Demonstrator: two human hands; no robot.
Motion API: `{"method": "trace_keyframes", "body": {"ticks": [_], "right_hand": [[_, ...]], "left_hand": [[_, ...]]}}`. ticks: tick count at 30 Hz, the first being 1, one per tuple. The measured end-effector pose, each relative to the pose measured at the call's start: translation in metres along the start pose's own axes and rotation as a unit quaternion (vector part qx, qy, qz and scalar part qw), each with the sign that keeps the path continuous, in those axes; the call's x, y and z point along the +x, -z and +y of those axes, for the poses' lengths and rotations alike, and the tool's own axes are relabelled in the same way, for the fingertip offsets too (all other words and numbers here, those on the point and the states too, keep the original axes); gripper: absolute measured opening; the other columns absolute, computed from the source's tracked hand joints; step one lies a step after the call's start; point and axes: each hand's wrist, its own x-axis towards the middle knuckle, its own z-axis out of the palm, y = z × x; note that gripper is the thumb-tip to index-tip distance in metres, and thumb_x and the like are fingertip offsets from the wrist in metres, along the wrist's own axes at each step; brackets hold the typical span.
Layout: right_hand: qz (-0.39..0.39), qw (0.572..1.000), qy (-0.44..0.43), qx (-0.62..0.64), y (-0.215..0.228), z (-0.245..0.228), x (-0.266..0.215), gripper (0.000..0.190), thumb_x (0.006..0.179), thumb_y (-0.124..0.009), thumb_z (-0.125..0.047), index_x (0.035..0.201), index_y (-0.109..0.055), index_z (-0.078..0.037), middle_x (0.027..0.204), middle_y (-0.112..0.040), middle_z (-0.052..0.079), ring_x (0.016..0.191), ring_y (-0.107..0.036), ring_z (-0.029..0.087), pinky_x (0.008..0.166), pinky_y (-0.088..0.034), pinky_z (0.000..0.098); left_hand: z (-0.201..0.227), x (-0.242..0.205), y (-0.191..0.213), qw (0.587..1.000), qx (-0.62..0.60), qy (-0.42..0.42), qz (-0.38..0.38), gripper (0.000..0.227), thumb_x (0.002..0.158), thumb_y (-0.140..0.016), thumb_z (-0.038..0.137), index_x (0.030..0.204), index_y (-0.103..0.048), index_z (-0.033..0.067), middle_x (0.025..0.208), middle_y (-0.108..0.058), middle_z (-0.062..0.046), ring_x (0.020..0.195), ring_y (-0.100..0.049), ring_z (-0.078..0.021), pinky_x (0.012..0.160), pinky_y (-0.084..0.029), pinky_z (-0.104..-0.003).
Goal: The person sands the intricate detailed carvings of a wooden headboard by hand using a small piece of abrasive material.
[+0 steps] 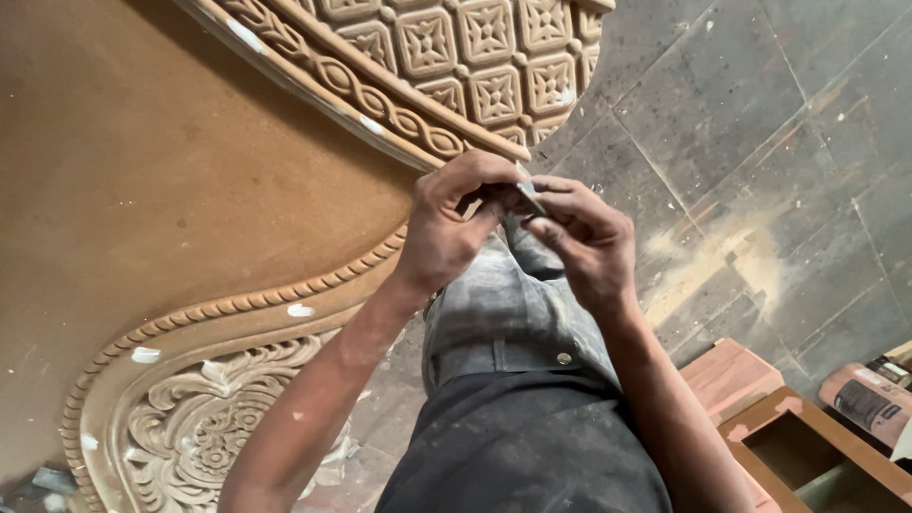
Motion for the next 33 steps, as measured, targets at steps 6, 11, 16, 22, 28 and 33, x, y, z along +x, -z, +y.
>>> {"method": "trace_keyframes", "body": {"ticks": [6, 11, 16, 22, 28, 33], "right_hand": [[0.012, 0.985, 0.101, -0.138, -0.006, -0.005, -0.008, 0.035, 0.081, -0.085, -0.004, 0.114, -0.073, -0.001, 0.129, -0.067, 0.011, 0.096, -0.059, 0.006, 0.079, -0.047, 0.0188], [0.048, 0.982, 0.073, -0.165, -0.008, -0.005, -0.01, 0.029, 0.084, -0.086, -0.001, 0.112, -0.076, 0.0, 0.122, -0.068, 0.009, 0.082, -0.056, 0.003, 0.065, -0.042, 0.0195], [0.049, 0.989, 0.095, -0.099, -0.012, -0.009, -0.007, 0.032, 0.09, -0.083, 0.002, 0.118, -0.068, 0.001, 0.119, -0.064, 0.006, 0.102, -0.064, 0.008, 0.084, -0.054, 0.0224], [0.05, 0.998, 0.009, -0.039, -0.005, -0.009, -0.004, 0.034, 0.089, -0.078, 0.002, 0.12, -0.063, 0.001, 0.111, -0.07, 0.007, 0.1, -0.069, 0.012, 0.089, -0.06, 0.0265], [0.036, 0.978, -0.053, 0.2, 0.013, 0.004, -0.005, 0.018, 0.105, -0.07, -0.007, 0.12, -0.063, -0.002, 0.108, -0.071, 0.008, 0.094, -0.066, 0.014, 0.083, -0.053, 0.0302], [0.048, 0.965, -0.11, 0.235, 0.019, 0.003, -0.004, 0.021, 0.1, -0.068, -0.009, 0.12, -0.066, 0.0, 0.106, -0.071, 0.006, 0.092, -0.064, 0.013, 0.081, -0.05, 0.0293]], "left_hand": [[0.004, -0.008, 0.006, 1.0, -0.021, 0.007, 0.003, 0.032, 0.089, -0.069, -0.017, 0.111, -0.07, 0.0055, 0.107, -0.071, -0.003, 0.099, -0.069, -0.01, 0.085, -0.057, -0.025], [0.006, -0.01, 0.006, 0.999, -0.032, 0.016, -0.008, 0.03, 0.09, -0.071, -0.015, 0.111, -0.071, 0.0056, 0.107, -0.071, -0.003, 0.096, -0.068, -0.0076, 0.082, -0.056, -0.023], [0.01, -0.007, 0.007, 0.998, -0.02, 0.064, -0.022, 0.026, 0.094, -0.069, -0.008, 0.117, -0.07, 0.0016, 0.105, -0.074, -0.004, 0.095, -0.07, -0.0075, 0.086, -0.058, -0.022], [-0.002, -0.006, -0.007, 0.992, -0.017, 0.127, 0.015, 0.023, 0.095, -0.074, 0.0, 0.118, -0.072, 0.0019, 0.106, -0.076, -0.003, 0.096, -0.072, -0.0079, 0.087, -0.061, -0.023], [-0.003, -0.01, -0.017, 0.978, -0.128, 0.166, 0.015, 0.037, 0.094, -0.072, -0.005, 0.129, -0.066, 0.0029, 0.107, -0.074, -0.002, 0.099, -0.07, -0.0074, 0.09, -0.058, -0.023], [-0.014, -0.01, -0.02, 0.971, -0.154, 0.184, 0.028, 0.036, 0.093, -0.075, -0.003, 0.128, -0.067, 0.0032, 0.109, -0.073, -0.002, 0.097, -0.069, -0.0063, 0.089, -0.059, -0.024]]}}
